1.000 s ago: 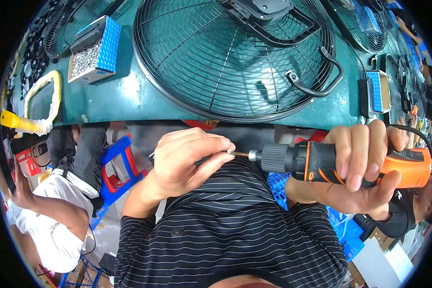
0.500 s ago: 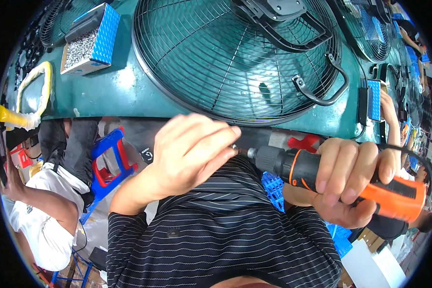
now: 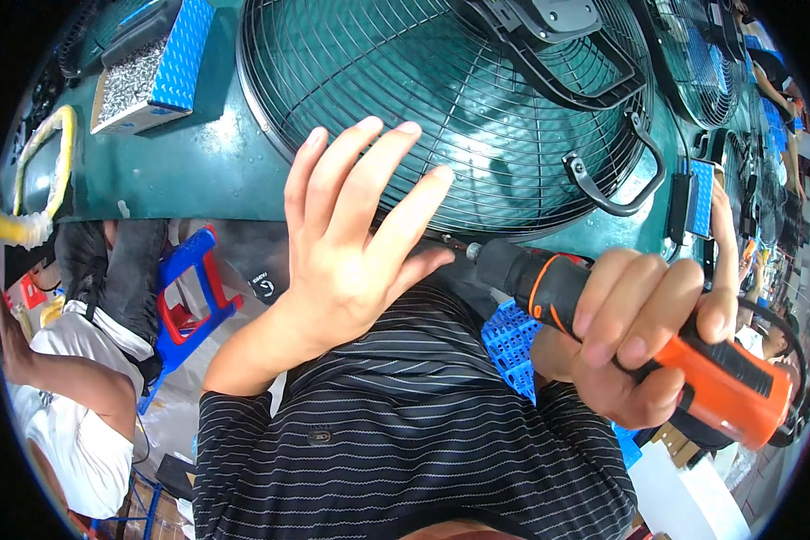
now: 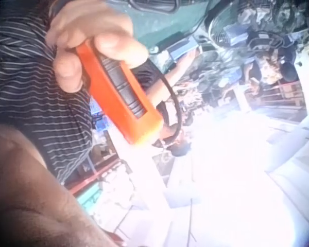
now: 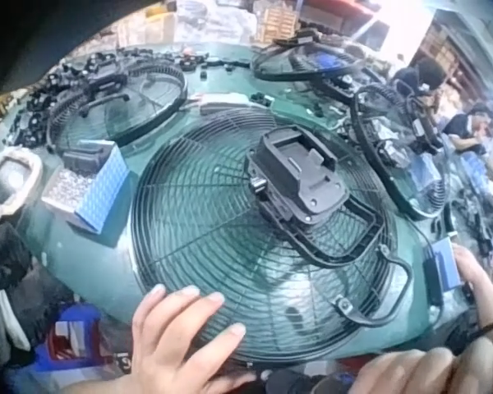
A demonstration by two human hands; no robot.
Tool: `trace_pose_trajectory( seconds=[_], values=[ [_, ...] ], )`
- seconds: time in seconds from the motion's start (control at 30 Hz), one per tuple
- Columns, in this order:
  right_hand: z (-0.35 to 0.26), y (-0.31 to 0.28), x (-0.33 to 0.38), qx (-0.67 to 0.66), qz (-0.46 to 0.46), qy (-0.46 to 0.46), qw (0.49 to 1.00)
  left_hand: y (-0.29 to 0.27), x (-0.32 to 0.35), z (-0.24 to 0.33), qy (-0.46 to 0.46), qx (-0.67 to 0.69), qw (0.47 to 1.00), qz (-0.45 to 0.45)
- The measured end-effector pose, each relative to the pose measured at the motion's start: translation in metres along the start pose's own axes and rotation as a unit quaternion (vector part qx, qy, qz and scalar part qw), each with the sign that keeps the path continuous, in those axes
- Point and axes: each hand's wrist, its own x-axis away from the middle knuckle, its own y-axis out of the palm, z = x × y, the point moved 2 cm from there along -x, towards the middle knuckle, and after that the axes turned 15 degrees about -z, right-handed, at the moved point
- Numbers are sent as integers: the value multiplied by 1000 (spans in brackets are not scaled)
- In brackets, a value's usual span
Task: Assembling and securing industrial fan grills and housings using a power drill.
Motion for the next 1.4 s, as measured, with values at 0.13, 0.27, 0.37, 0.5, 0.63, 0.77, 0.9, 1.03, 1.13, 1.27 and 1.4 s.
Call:
trace_pose_trajectory(
  seconds=[0.13,0.27,0.37,0.5,0.63,0.77,0.9,1.03,1.13,1.27,1.4],
  values=[
    [5,-5,-14,-25,-36,53,998,-12,-7,-9,-1,-2,999,-50],
    [7,-3,-25,-16,-55,74,996,-17,-12,-10,14,29,997,-72],
    [9,0,-31,-8,-65,85,994,-17,-14,-11,26,59,997,-51],
    [13,1,-38,2,-83,95,992,-14,-17,-12,34,40,998,-24],
    [15,4,-42,16,-96,113,989,-13,-19,-13,37,35,997,-59],
    [16,5,-49,30,-102,150,983,-14,-22,-15,53,28,996,-65],
    [20,3,-57,-6,-215,135,967,-14,-27,-14,69,38,995,-58],
    [14,3,-56,34,-196,174,964,-12,-28,-10,70,47,995,-58],
    [13,1,-51,45,-173,188,966,-10,-28,-9,68,37,995,-59],
    [17,2,-45,46,-124,163,978,-8,-28,-11,74,43,995,-52],
    [21,3,-46,43,-102,146,983,-7,-28,-13,80,45,995,-42]
  ],
)
